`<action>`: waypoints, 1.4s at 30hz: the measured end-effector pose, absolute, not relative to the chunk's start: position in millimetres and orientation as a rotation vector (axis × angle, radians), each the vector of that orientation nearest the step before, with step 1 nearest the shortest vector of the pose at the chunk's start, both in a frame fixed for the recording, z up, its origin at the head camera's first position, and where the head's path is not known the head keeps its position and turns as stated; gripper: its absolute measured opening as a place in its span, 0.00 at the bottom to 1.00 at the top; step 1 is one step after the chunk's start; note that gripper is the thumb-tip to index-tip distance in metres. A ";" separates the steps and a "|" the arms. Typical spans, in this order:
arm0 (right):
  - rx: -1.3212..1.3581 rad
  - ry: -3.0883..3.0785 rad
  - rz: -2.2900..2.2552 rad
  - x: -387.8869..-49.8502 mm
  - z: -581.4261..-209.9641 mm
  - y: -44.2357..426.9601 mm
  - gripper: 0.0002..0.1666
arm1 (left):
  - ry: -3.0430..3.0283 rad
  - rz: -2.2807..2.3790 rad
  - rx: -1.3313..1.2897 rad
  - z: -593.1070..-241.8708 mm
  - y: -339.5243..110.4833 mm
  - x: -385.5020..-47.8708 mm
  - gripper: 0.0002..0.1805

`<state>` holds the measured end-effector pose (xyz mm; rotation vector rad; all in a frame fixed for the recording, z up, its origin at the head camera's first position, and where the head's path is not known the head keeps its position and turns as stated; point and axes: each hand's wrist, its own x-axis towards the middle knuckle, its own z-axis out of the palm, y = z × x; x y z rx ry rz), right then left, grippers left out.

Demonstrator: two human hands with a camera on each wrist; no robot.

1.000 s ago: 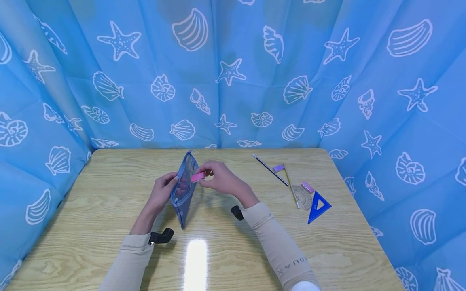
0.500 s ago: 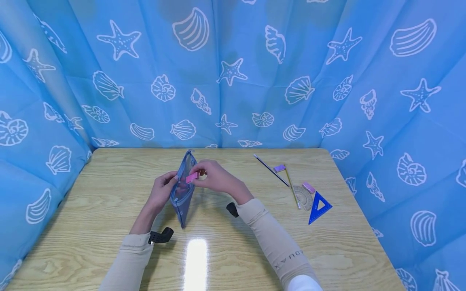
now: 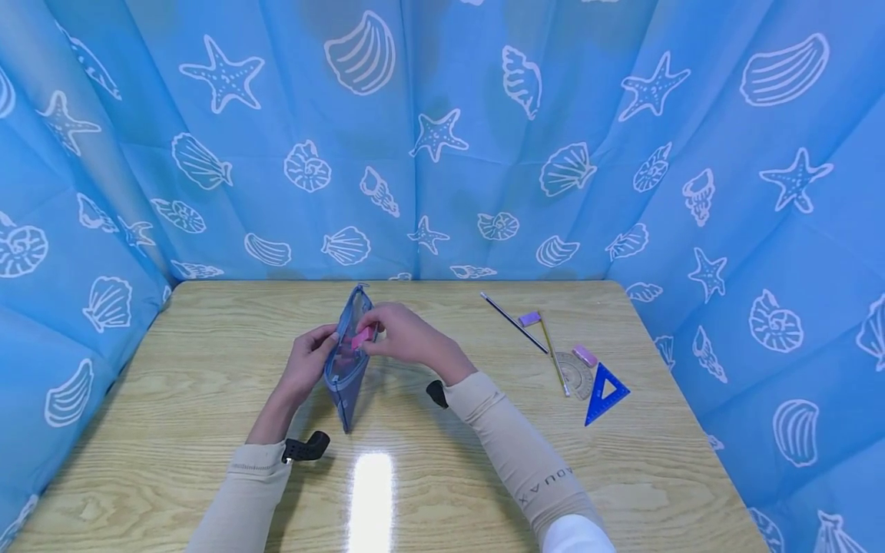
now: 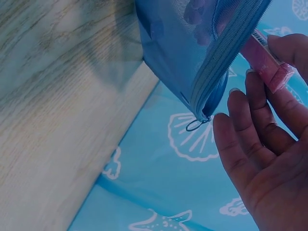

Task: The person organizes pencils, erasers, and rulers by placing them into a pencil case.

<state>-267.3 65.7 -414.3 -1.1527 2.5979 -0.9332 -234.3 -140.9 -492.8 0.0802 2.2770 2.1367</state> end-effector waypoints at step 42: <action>-0.951 2.620 -1.174 -256.6 -436.9 99.8 0.18 | 2.375 2.077 0.045 -490.2 -138.3 -234.6 0.18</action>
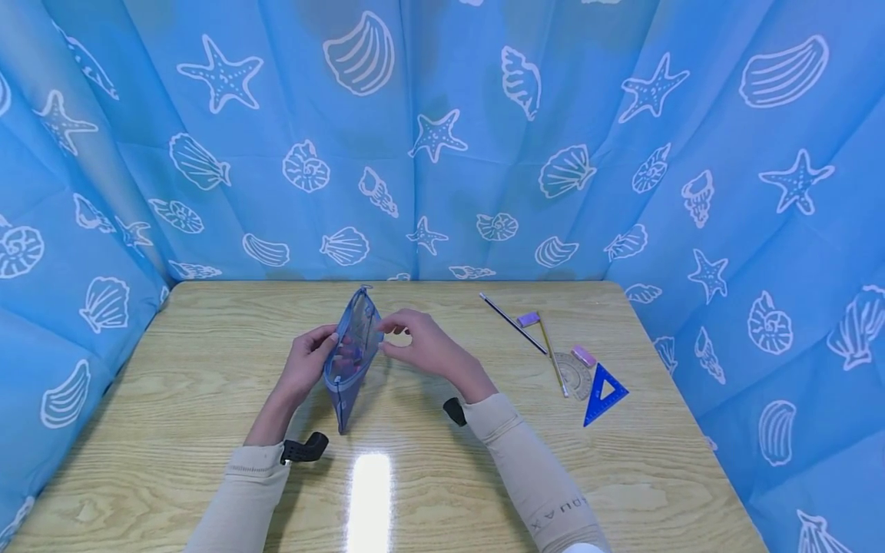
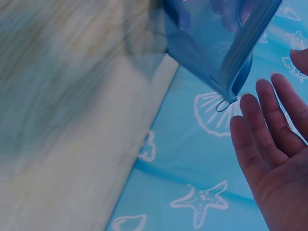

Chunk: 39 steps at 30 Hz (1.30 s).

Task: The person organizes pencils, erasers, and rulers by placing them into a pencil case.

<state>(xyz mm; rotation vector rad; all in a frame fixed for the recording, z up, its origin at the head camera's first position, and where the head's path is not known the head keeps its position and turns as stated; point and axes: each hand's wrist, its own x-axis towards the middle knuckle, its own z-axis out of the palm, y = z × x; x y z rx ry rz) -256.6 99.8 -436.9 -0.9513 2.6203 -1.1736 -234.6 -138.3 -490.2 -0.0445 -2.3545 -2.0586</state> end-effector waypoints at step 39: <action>-0.551 2.731 -1.430 -262.9 -497.0 216.2 0.19 | -2.359 -2.060 -0.072 -491.8 -141.9 -231.9 0.17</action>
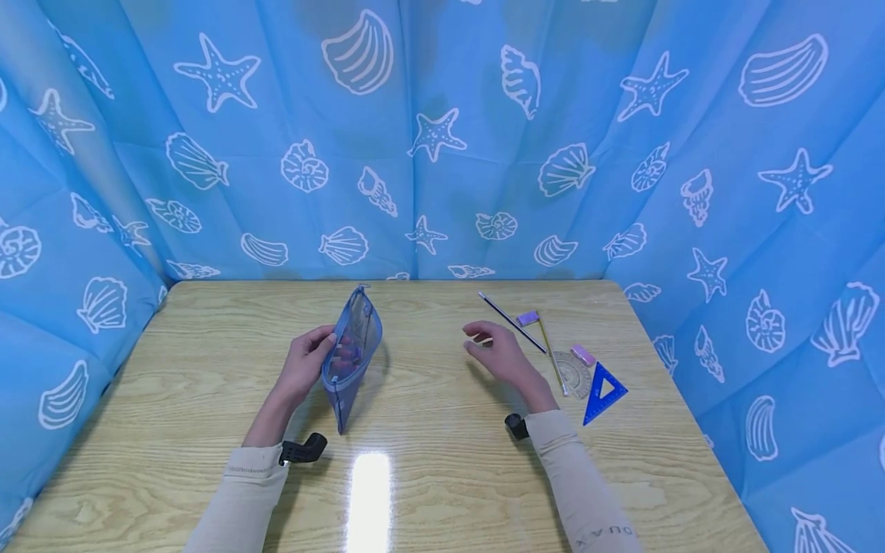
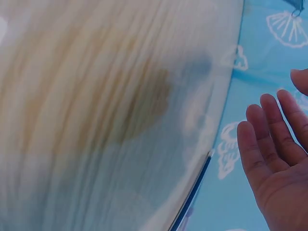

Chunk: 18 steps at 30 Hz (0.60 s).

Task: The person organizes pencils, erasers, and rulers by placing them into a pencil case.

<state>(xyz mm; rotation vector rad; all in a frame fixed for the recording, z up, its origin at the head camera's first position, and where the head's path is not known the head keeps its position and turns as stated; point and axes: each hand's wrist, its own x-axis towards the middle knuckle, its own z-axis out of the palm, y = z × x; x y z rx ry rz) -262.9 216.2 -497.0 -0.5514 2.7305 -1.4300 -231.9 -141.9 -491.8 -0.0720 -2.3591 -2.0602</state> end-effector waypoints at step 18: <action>-0.350 2.910 -1.184 -294.0 -494.6 252.7 0.19 | -2.363 -2.074 -0.053 -491.8 -141.5 -230.2 0.19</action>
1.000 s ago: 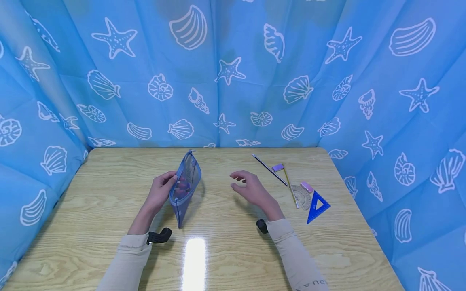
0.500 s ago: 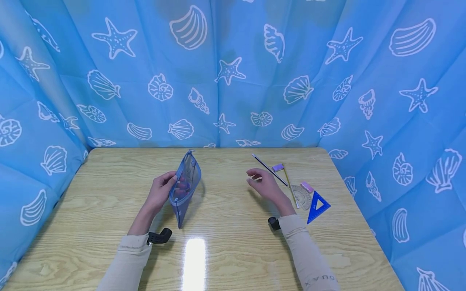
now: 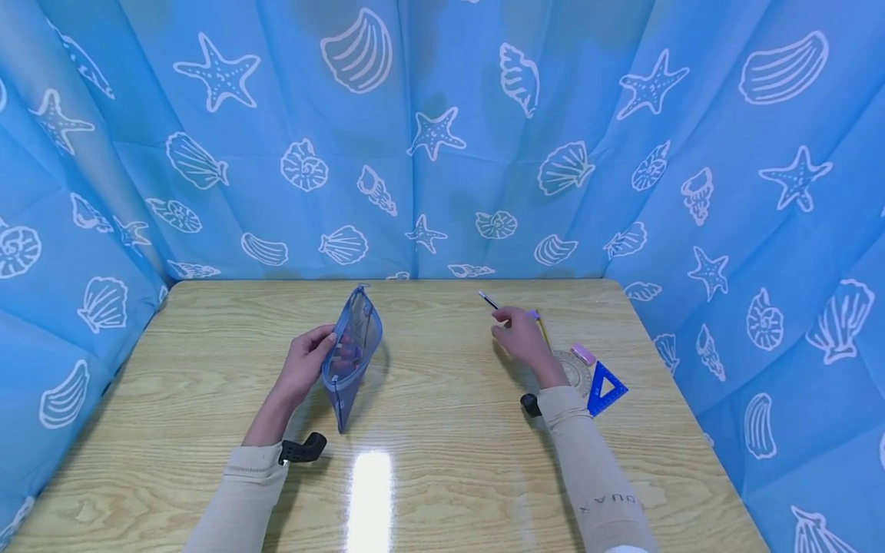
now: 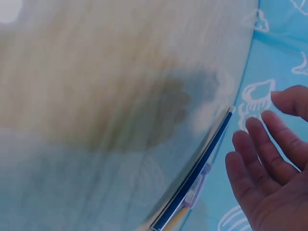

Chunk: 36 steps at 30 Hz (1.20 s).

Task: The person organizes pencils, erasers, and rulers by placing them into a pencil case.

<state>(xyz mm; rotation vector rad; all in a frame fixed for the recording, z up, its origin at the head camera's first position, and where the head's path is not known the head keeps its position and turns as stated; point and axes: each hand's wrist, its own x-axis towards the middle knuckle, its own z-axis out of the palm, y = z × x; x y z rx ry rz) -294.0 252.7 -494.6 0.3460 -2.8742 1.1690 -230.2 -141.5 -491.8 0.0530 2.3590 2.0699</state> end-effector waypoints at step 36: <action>0.081 -3.189 0.699 -333.8 -486.3 242.3 0.12 | 2.328 2.090 0.060 -492.5 -142.3 -231.4 0.18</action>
